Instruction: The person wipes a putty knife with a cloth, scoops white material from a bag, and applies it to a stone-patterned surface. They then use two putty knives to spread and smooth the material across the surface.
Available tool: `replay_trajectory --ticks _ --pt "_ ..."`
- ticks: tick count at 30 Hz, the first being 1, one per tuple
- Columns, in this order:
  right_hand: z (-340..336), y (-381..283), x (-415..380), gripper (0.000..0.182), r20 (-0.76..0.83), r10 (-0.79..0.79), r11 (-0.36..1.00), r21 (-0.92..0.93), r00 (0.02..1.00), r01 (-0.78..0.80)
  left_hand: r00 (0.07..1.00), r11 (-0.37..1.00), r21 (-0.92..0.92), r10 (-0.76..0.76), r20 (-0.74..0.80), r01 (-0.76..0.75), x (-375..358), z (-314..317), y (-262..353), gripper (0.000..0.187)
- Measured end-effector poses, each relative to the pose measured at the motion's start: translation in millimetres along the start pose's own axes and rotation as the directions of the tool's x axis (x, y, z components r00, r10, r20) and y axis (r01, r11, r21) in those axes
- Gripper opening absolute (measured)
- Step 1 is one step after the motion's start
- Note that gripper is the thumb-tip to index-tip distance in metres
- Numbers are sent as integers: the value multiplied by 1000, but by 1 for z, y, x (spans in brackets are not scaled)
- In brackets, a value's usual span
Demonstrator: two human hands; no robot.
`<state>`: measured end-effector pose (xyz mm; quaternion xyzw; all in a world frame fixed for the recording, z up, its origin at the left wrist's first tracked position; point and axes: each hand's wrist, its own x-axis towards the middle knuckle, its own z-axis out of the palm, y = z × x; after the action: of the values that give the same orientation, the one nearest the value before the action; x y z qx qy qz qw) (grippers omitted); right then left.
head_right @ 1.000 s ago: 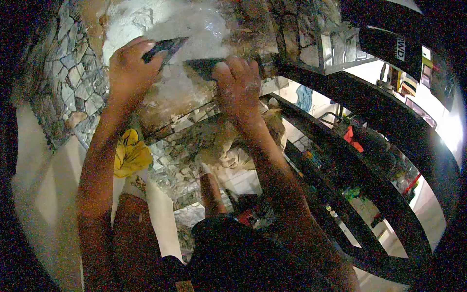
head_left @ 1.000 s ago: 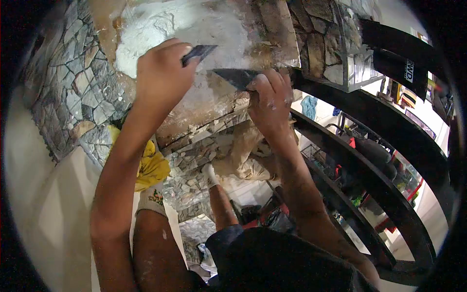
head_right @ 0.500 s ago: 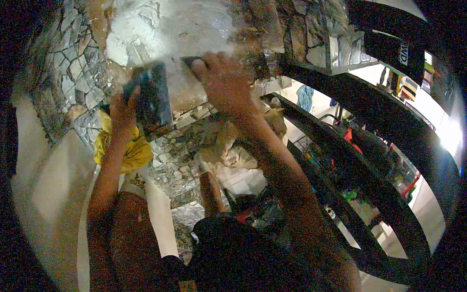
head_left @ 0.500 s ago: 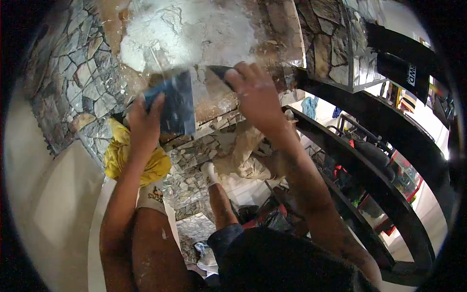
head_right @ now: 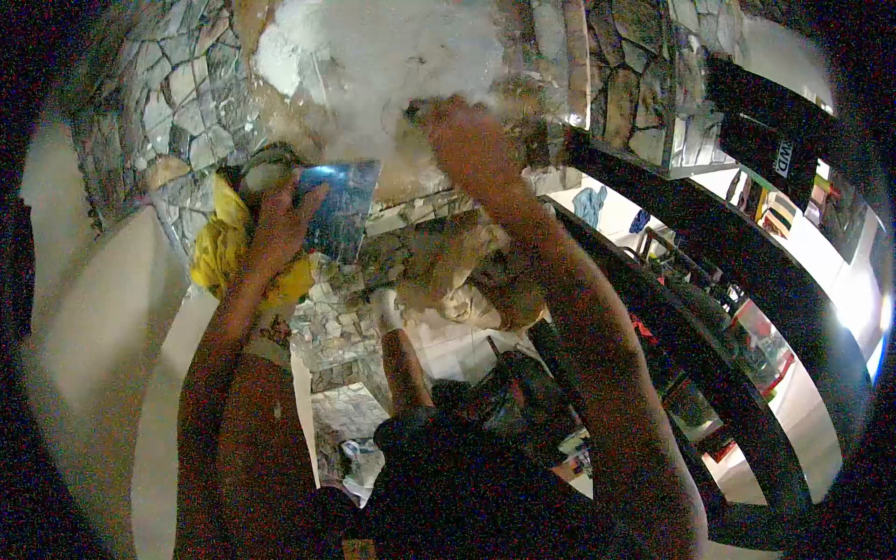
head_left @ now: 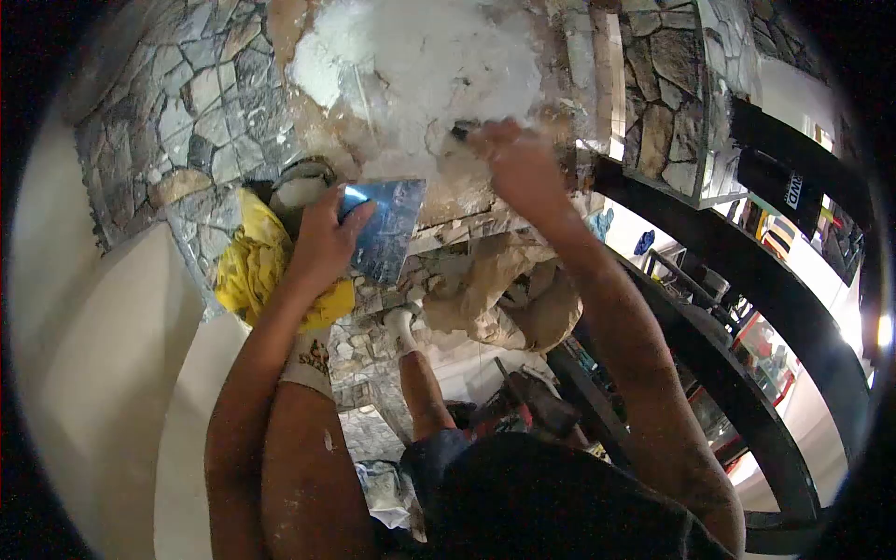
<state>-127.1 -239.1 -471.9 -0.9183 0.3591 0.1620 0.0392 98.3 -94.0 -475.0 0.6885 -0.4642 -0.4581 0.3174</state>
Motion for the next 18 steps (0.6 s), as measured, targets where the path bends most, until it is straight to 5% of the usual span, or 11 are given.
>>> replay_trajectory --ticks 3,4,7,8,12,13,15,16,18 --pt "-37 11 13 29 -233 -8 993 112 972 35 994 999 -34 -9 105 12 -2 -1 -13 25" --pt "-25 8 14 27 -92 73 996 50 993 -69 998 1000 15 8 60 -9 -3 0 -14 26" --pt "-20 -13 6 28 -163 -167 986 -14 972 167 999 998 63 29 -45 -26 2 -2 -6 27" --pt "-25 -9 4 31 35 10 998 -69 999 -7 999 1000 3 -8 -50 8 0 -2 -2 27" --pt "-17 23 20 39 -217 -75 990 97 973 98 995 995 -19 96 -32 -97 -5 -1 -15 29" --pt "-17 18 16 40 -163 -72 992 95 984 89 994 994 -26 103 -23 -104 -1 -2 -13 29" --pt "-20 3 4 41 -54 -67 992 100 996 73 999 995 -97 -39 8 39 0 -5 -5 32" --pt "-33 7 10 39 11 -11 987 -160 1000 13 997 991 -110 -74 32 77 0 -3 -12 33" --pt "-21 21 19 39 -123 26 998 53 992 -19 984 978 -141 -143 101 157 2 4 -24 36"
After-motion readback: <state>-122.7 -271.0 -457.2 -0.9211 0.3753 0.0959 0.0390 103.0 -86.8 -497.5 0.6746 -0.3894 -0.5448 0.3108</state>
